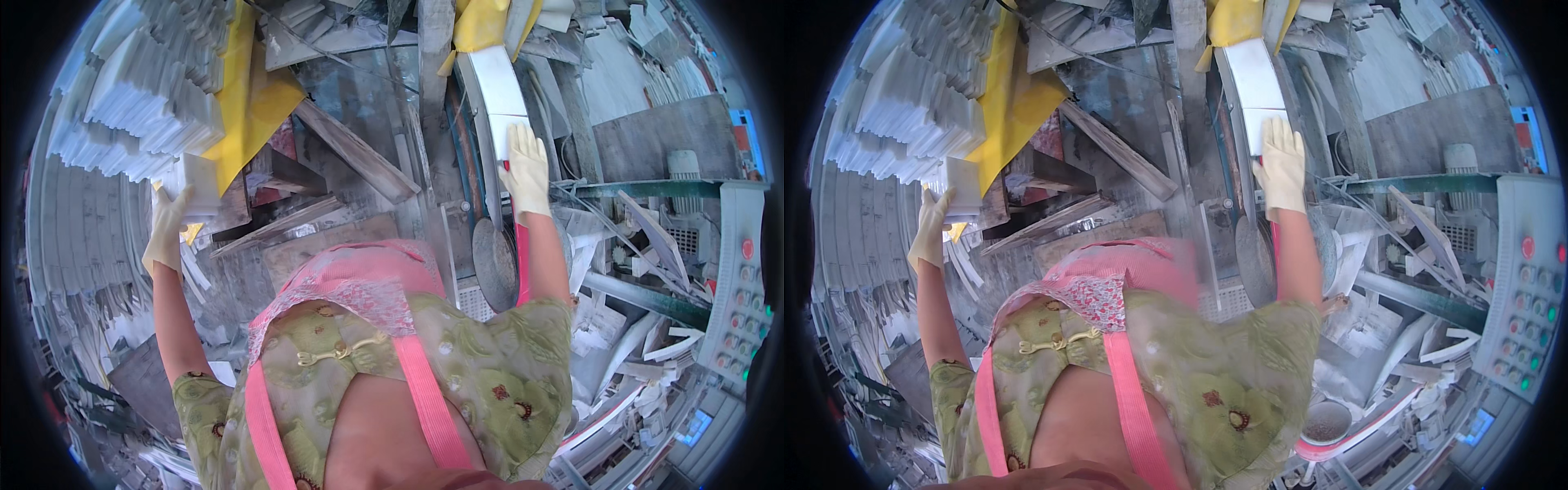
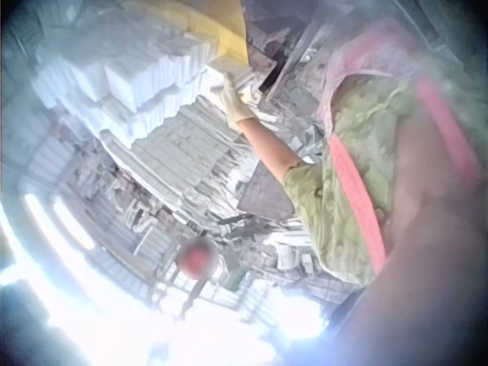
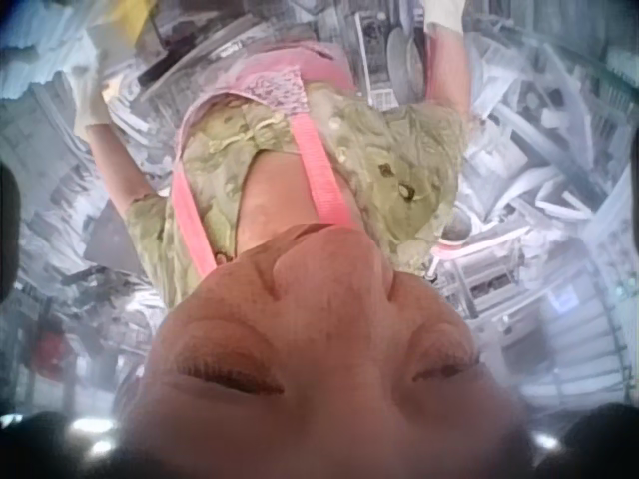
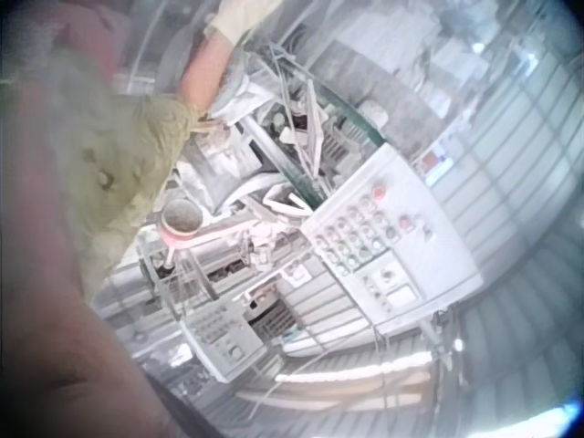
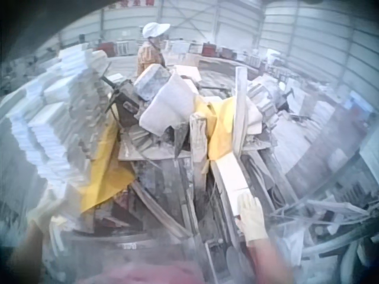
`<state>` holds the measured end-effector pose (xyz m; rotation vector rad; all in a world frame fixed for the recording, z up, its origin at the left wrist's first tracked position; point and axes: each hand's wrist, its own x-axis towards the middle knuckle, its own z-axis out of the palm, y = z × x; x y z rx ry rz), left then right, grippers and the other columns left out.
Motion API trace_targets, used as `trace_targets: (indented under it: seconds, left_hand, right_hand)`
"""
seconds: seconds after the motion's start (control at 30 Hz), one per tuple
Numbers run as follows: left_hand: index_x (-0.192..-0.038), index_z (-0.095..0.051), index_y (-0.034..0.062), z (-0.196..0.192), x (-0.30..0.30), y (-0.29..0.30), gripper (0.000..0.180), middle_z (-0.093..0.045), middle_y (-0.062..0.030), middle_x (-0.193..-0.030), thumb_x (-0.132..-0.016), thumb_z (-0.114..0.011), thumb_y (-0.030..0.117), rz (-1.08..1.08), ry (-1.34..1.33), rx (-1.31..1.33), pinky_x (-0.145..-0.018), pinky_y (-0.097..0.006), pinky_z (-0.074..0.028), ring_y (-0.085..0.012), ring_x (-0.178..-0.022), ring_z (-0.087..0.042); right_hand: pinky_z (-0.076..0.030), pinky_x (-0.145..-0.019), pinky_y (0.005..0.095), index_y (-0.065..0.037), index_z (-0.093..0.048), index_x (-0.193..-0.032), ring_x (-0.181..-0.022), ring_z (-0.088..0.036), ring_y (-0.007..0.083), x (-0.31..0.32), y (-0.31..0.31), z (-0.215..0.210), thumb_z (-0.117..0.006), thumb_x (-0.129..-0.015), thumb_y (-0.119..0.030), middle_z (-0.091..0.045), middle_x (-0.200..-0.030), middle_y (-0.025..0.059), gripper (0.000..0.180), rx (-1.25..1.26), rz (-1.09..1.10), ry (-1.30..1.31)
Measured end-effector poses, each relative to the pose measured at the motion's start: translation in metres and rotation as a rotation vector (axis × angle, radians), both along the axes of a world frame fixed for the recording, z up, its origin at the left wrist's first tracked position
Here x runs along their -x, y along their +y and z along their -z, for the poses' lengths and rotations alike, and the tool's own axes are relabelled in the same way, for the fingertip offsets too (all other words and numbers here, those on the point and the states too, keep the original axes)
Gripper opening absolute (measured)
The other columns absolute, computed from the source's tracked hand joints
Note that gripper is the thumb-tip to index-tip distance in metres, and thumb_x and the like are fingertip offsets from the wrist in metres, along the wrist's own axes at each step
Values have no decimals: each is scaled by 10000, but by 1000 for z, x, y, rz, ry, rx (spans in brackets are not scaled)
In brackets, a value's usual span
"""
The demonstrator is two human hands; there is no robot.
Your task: The person repeatedly picks up white plaster board pieces from a pile on the floor and stacks them onto a yellow platform. The worker handles the boards one at a time, aligning them into neat piles while wearing gloves.
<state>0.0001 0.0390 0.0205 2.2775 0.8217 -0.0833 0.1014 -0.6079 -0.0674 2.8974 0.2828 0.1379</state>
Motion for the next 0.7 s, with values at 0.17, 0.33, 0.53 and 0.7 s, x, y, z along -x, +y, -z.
trace_targets:
  seconds: [0.17, 0.33, 0.53, 0.7]
  left_hand:
    - [-1372, -469, 25, 9, 0, 10, 778, -634, -174, -1185, -818, -709, 516, -36, -24, 5, -696, -394, -516, -280, -1015, -658]
    - [-1383, -465, 26, 14, -3, 19, 796, -655, -159, -1146, -809, -710, 520, -38, 17, 6, -697, -381, -515, -271, -1002, -662]
    - [-1447, -433, 30, 8, 0, 5, 889, -631, -166, -1191, -801, -696, 582, -67, 20, -56, -786, -406, -499, -239, -1043, -641]
    - [-1271, -577, 51, 20, 1, 4, 658, -673, -102, -1083, -767, -821, 398, -33, -337, 5, -824, -379, -535, -212, -998, -658]
  right_hand:
    - [-279, -1218, 446, 31, -336, -1518, -1448, -392, 318, -26, 13, 23, -608, -880, -181, -407, -1551, 215, 724, 109, -17, -175]
    - [-387, -1145, 429, 50, -470, -1394, -1319, -529, 340, -40, 1, -5, -648, -884, -221, -573, -1365, 229, 604, -227, -16, -141]
    - [-337, -1178, 420, 4, -471, -1430, -1399, -451, 296, -68, 11, -20, -717, -843, -217, -510, -1463, 184, 673, -58, -221, -131]
    - [-284, -1215, 416, -2, -457, -1459, -1454, -379, 302, -84, 16, -23, -764, -782, -209, -436, -1538, 188, 772, -232, -282, -15]
